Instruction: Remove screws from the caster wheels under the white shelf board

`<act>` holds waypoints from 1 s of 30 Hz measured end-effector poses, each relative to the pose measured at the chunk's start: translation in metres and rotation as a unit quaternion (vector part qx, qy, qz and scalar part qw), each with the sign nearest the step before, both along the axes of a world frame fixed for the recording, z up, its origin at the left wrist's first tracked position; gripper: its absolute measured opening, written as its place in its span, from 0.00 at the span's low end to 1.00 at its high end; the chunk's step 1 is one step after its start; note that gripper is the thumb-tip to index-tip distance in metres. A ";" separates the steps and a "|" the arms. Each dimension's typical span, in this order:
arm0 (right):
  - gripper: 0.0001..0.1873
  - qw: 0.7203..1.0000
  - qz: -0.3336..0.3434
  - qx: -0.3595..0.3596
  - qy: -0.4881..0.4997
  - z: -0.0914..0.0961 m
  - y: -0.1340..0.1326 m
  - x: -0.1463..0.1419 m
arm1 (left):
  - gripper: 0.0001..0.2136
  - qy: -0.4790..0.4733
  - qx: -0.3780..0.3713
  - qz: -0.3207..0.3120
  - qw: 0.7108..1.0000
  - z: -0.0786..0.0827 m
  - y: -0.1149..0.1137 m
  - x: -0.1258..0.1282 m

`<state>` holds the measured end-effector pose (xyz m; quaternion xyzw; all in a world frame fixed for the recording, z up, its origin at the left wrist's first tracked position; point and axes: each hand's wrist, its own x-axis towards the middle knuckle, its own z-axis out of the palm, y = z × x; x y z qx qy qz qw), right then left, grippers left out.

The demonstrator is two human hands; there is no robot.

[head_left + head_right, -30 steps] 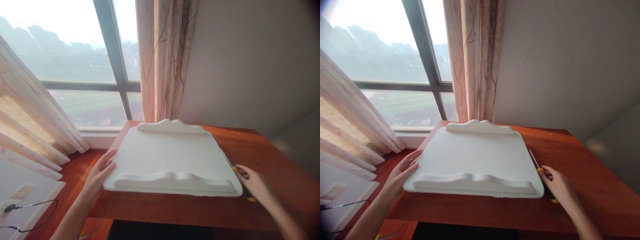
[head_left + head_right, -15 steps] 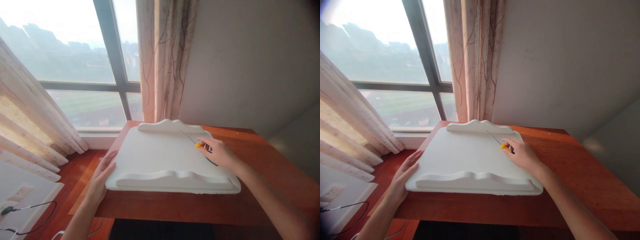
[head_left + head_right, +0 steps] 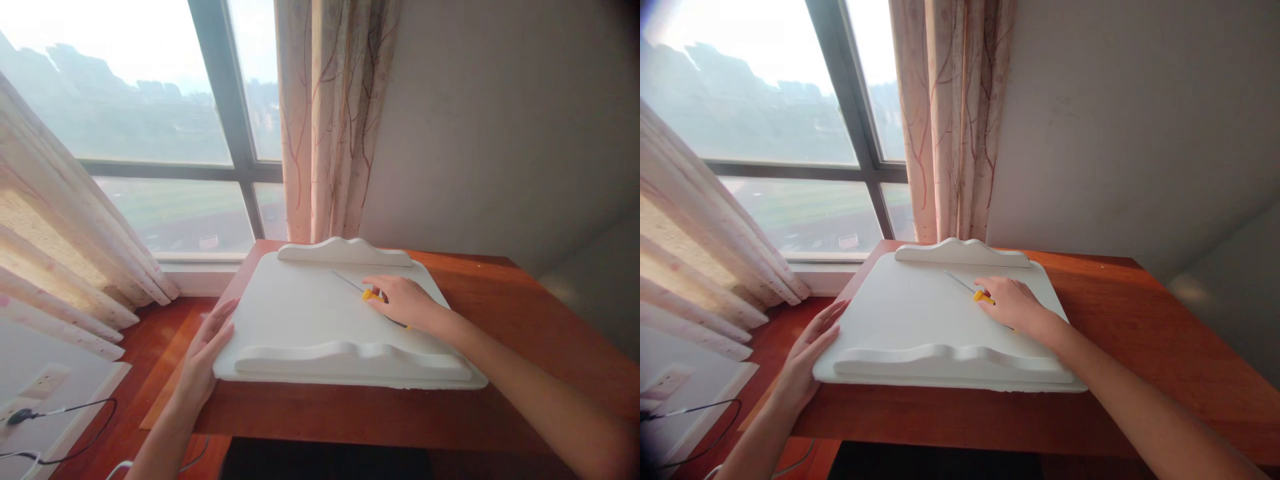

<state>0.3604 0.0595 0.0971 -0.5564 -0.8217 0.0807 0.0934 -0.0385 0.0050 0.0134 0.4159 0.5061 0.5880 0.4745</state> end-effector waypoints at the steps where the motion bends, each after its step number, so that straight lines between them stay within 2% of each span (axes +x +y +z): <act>1: 0.22 1.000 0.000 0.001 -0.005 -0.001 0.000 -0.001 | 0.29 -0.002 0.000 0.000 1.000 0.000 0.000 0.000; 9: 0.20 0.999 0.006 0.011 -0.032 0.000 -0.004 -0.007 | 0.30 0.010 -0.004 0.006 1.000 0.004 0.000 0.002; 14: 0.22 0.999 -0.017 0.027 -0.009 0.006 -0.022 0.008 | 0.30 0.020 -0.004 0.022 1.000 0.006 -0.002 0.004; 19: 0.19 0.990 -0.072 0.100 0.063 -0.007 -0.065 0.040 | 0.34 0.005 -0.052 0.018 0.998 0.007 -0.003 0.003; 23: 0.17 0.963 -0.119 0.217 0.108 -0.029 -0.109 0.058 | 0.36 0.031 -0.059 0.020 0.998 0.011 -0.004 0.004; 27: 0.14 0.934 -0.134 0.303 0.135 -0.043 -0.148 0.056 | 0.34 0.052 -0.046 0.031 0.997 0.016 -0.007 0.009; 30: 0.21 0.926 -0.121 0.327 0.145 -0.049 -0.168 0.047 | 0.33 0.064 -0.040 0.028 0.997 0.015 -0.007 0.011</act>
